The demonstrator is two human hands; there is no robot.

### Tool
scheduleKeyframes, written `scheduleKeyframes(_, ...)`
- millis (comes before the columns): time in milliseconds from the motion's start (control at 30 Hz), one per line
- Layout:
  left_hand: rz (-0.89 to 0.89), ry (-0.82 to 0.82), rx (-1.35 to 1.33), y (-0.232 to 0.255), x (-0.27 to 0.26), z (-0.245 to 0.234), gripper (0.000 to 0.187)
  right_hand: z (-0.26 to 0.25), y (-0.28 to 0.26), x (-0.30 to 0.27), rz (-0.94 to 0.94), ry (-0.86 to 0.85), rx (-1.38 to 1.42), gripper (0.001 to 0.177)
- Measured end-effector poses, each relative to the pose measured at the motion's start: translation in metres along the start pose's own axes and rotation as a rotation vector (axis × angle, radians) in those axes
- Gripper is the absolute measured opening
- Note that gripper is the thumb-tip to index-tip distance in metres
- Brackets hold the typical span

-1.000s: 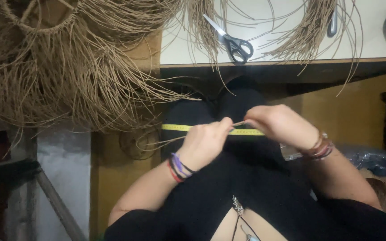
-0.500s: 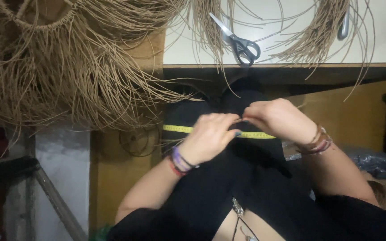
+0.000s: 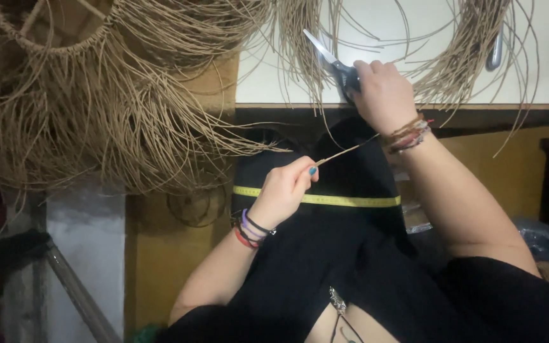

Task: Measuring and cutting straw strands to prepare for weaving onto a furniture frame

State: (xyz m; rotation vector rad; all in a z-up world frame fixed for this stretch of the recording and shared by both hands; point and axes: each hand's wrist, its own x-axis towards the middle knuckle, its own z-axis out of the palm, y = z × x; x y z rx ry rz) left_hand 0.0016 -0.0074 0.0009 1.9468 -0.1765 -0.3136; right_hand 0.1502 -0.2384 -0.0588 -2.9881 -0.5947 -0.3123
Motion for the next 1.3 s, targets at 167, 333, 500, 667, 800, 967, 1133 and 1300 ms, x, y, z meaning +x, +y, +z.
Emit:
scheduleKeyframes(167,-0.046,0.006,-0.052,-0.006,0.002,-0.004,0.015,0.012,-0.001,0.007,-0.033,0.12,-0.107,0.019)
scheduleKeyframes(333,-0.03,0.014,-0.072,-0.008,0.005,-0.004,0.014,0.003,0.0,0.013,0.05,0.048,-0.106,0.013)
scheduleKeyframes(500,-0.013,0.035,-0.062,-0.007,0.005,-0.004,0.015,-0.029,0.008,0.008,-0.001,0.153,-0.117,0.032)
scheduleKeyframes(667,-0.008,0.072,-0.132,-0.011,0.001,-0.003,0.015,-0.111,0.012,-0.036,-0.031,0.06,0.459,0.048)
scheduleKeyframes(800,-0.048,0.058,-0.236,-0.006,0.0,-0.004,0.018,-0.106,0.05,-0.105,-0.014,-0.474,1.218,0.049)
scheduleKeyframes(967,-0.001,-0.001,-0.271,0.006,-0.006,0.0,0.019,-0.069,0.035,-0.165,0.133,-0.86,1.531,0.06)
scheduleKeyframes(1133,0.124,-0.013,-0.144,0.021,-0.019,0.016,0.021,-0.083,-0.013,-0.173,0.29,-0.671,1.622,0.062)
scheduleKeyframes(1300,0.326,-0.007,0.021,0.035,-0.028,0.024,0.018,-0.086,-0.032,-0.176,0.169,-0.513,1.585,0.059)
